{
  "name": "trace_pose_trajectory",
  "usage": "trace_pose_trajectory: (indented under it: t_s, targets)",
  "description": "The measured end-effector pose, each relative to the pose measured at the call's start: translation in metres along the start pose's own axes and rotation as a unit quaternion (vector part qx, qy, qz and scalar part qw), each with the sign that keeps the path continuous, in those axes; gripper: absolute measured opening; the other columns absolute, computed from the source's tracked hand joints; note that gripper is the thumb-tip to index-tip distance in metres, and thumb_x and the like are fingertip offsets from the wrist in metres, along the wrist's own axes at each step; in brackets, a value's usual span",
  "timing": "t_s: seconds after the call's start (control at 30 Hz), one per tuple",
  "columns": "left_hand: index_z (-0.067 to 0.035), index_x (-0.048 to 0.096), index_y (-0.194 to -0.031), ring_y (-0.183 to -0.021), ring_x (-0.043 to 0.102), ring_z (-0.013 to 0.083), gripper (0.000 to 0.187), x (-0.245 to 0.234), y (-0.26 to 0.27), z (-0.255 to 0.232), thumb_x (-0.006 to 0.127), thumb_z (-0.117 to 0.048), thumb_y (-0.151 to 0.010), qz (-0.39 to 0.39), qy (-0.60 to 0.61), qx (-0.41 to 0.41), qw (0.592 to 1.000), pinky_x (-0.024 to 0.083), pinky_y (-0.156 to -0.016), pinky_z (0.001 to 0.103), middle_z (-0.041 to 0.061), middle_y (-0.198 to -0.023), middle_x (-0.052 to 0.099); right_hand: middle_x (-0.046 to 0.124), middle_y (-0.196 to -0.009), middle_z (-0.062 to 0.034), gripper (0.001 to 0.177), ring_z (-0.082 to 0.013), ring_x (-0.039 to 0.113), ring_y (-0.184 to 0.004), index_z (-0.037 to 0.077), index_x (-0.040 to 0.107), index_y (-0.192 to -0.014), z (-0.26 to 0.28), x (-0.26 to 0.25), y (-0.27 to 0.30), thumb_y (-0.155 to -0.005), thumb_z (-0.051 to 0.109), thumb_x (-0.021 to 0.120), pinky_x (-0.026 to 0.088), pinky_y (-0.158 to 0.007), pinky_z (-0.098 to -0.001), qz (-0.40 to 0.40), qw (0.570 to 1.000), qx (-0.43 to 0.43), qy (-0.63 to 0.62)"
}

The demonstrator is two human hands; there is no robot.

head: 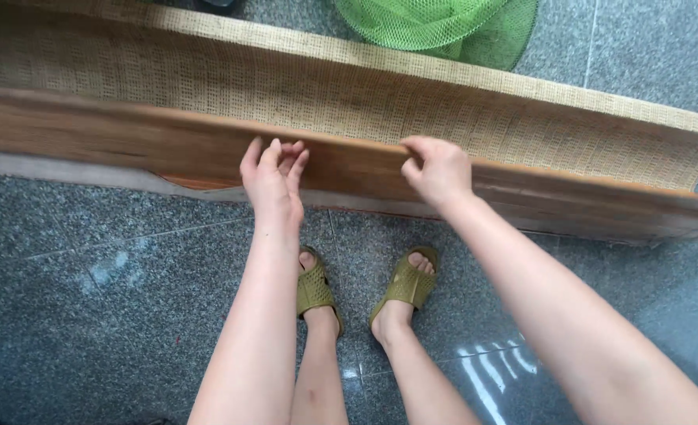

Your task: Folding a patterned mat, moving a box, and organizing several long rolled-up straw mats in a storage area

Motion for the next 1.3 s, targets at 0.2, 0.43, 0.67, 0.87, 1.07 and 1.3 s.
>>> trace_pose_trajectory:
  t_s: [0.2, 0.43, 0.67, 0.87, 1.07, 1.3]
  targets:
    - [-0.004, 0.051, -0.139, -0.121, 0.055, 0.0306, 0.058, -0.005, -0.002, -0.004, 0.074, -0.020, -0.089, 0.118, -0.102, 0.073, 0.985, 0.050, -0.103, 0.047, 0.022, -0.133, 0.050, 0.072, -0.101, 0.0045, 0.031, -0.0234, 0.068, -0.099, 0.033, 0.072, -0.108, -0.033, -0.032, -0.058, -0.081, 0.019, 0.065, 0.054, -0.084, -0.0400, -0.114, 0.993, -0.023, 0.018]
    - [-0.008, 0.018, -0.156, -0.143, 0.041, 0.0349, 0.104, -0.030, 0.004, 0.039, 0.077, -0.027, -0.073, -0.043, -0.148, -0.149, 0.977, 0.039, -0.117, 0.047, 0.020, -0.156, 0.036, 0.032, -0.155, -0.0218, 0.076, -0.0384, 0.025, -0.145, 0.007, 0.034, -0.151, 0.004, -0.032, -0.110, -0.083, 0.018, 0.068, 0.019, -0.118, -0.0530, 0.122, 0.990, 0.036, 0.054]
    - [-0.005, 0.009, -0.157, -0.143, 0.029, 0.0496, 0.112, -0.016, -0.008, 0.059, 0.086, -0.012, -0.075, 0.002, -0.030, -0.155, 0.987, 0.020, -0.119, 0.061, 0.030, -0.155, 0.025, 0.069, -0.102, -0.0017, 0.046, -0.0330, 0.070, -0.094, 0.026, 0.068, -0.116, 0.006, 0.010, -0.100, -0.072, 0.034, 0.080, 0.057, -0.084, -0.0496, 0.131, 0.967, -0.068, 0.205]
    - [0.000, 0.032, -0.148, -0.136, 0.045, 0.0415, 0.089, -0.055, -0.052, 0.112, 0.084, -0.008, -0.077, 0.025, 0.017, -0.170, 0.985, 0.027, -0.115, 0.061, 0.021, -0.139, 0.045, 0.058, -0.095, -0.0002, 0.027, -0.0259, 0.059, -0.097, 0.020, 0.069, -0.088, 0.011, 0.034, 0.006, -0.062, 0.027, 0.073, 0.052, -0.081, -0.0398, -0.026, 0.994, -0.098, 0.030]
    - [-0.008, 0.040, -0.136, -0.117, 0.050, 0.0298, 0.083, -0.058, -0.085, 0.136, 0.090, -0.009, -0.069, 0.013, -0.008, -0.187, 0.982, 0.035, -0.109, 0.057, 0.017, -0.127, 0.048, 0.066, -0.105, -0.0064, 0.040, -0.0295, 0.063, -0.102, 0.016, 0.071, -0.108, 0.011, 0.024, 0.003, -0.068, 0.014, 0.069, 0.049, -0.092, -0.0433, -0.085, 0.989, -0.114, -0.029]
    - [0.000, 0.025, -0.147, -0.137, 0.038, 0.0453, 0.109, -0.004, -0.045, 0.089, 0.094, -0.014, -0.063, -0.033, -0.002, -0.135, 0.990, 0.021, -0.112, 0.067, 0.031, -0.141, 0.039, 0.056, -0.135, -0.0101, 0.070, -0.0304, 0.053, -0.124, 0.019, 0.062, -0.129, 0.066, -0.001, 0.004, -0.061, 0.019, 0.073, 0.039, -0.106, -0.0488, -0.100, 0.968, -0.228, 0.029]
Point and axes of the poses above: each hand's wrist, its own y-axis away from the middle knuckle, its own x-axis out of the palm, z = x × y, the point moved 7 cm from there along -y, towards the middle knuckle
